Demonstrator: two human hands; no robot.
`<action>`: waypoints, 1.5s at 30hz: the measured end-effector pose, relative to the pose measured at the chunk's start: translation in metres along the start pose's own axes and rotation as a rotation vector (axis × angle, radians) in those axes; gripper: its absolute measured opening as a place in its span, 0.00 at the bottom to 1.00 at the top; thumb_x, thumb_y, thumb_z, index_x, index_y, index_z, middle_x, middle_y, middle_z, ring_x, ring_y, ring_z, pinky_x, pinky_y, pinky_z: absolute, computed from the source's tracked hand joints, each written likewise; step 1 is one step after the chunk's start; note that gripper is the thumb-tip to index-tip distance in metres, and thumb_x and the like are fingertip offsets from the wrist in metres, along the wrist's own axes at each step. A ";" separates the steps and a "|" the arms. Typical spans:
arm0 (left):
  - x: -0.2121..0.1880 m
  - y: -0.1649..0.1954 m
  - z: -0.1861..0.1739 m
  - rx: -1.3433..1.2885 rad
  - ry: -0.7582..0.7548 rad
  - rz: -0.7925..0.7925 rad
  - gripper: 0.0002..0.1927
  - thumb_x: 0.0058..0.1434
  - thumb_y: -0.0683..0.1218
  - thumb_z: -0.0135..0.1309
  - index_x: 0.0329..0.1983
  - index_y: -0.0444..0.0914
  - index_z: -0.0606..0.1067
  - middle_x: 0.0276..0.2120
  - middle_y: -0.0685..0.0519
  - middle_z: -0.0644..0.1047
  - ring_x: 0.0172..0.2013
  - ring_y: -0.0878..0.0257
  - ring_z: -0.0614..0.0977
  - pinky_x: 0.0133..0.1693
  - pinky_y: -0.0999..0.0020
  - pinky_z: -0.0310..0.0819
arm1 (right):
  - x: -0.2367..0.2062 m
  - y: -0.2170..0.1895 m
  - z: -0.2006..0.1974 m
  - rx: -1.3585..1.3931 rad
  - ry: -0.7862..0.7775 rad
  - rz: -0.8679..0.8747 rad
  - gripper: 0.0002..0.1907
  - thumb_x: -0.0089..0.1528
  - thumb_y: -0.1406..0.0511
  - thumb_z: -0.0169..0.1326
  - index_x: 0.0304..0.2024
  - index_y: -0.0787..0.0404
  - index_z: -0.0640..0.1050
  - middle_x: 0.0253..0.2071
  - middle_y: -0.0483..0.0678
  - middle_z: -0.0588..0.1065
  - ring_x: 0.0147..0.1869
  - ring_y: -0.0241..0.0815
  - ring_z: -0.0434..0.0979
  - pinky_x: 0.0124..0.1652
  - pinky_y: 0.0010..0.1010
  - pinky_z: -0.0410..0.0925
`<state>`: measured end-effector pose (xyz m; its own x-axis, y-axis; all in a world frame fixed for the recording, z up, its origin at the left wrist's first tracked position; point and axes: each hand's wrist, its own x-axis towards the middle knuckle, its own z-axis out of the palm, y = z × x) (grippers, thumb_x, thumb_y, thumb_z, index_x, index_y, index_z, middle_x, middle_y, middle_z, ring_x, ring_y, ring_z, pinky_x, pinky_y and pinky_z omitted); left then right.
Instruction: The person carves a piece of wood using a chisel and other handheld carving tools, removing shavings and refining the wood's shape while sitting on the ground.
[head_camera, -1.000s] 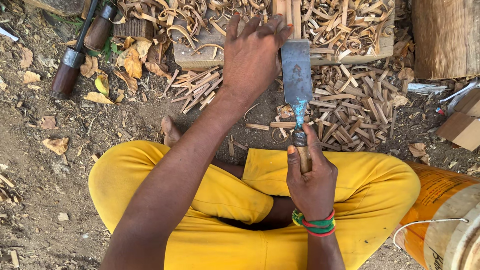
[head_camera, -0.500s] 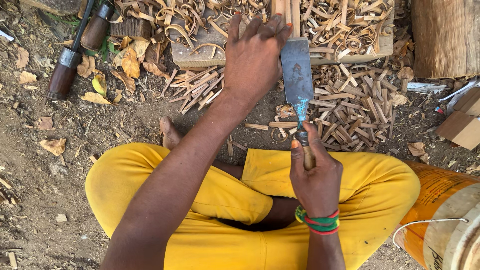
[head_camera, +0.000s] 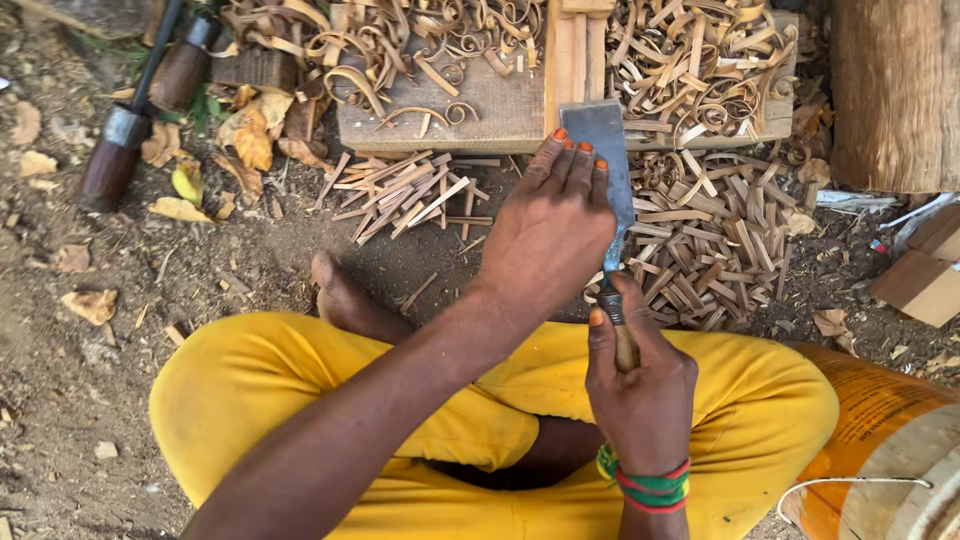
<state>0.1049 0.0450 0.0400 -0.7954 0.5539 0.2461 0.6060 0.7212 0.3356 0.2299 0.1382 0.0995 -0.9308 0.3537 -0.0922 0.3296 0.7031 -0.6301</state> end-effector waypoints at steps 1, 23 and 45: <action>0.002 0.001 0.001 0.040 -0.018 0.015 0.23 0.57 0.42 0.56 0.54 0.23 0.77 0.52 0.29 0.79 0.54 0.47 0.82 0.67 0.55 0.64 | 0.001 -0.001 0.000 -0.011 -0.012 0.060 0.20 0.65 0.69 0.59 0.60 0.63 0.77 0.29 0.56 0.78 0.32 0.28 0.70 0.31 0.28 0.69; 0.043 -0.051 0.007 -0.154 0.021 -0.083 0.25 0.56 0.38 0.53 0.58 0.28 0.75 0.59 0.35 0.75 0.61 0.46 0.76 0.66 0.55 0.59 | 0.046 -0.017 0.046 -0.052 0.146 -0.319 0.23 0.69 0.68 0.54 0.67 0.62 0.73 0.41 0.62 0.79 0.43 0.64 0.80 0.39 0.41 0.72; 0.045 -0.082 0.023 -0.086 0.018 -0.032 0.15 0.70 0.46 0.52 0.58 0.43 0.78 0.58 0.53 0.79 0.61 0.57 0.76 0.71 0.46 0.46 | -0.024 0.045 0.014 0.130 0.066 0.040 0.21 0.68 0.66 0.56 0.63 0.65 0.75 0.19 0.38 0.55 0.23 0.26 0.50 0.23 0.25 0.49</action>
<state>0.0197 0.0204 0.0030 -0.8147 0.5230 0.2504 0.5781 0.6994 0.4203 0.2653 0.1529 0.0629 -0.9036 0.4225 -0.0711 0.3390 0.6036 -0.7217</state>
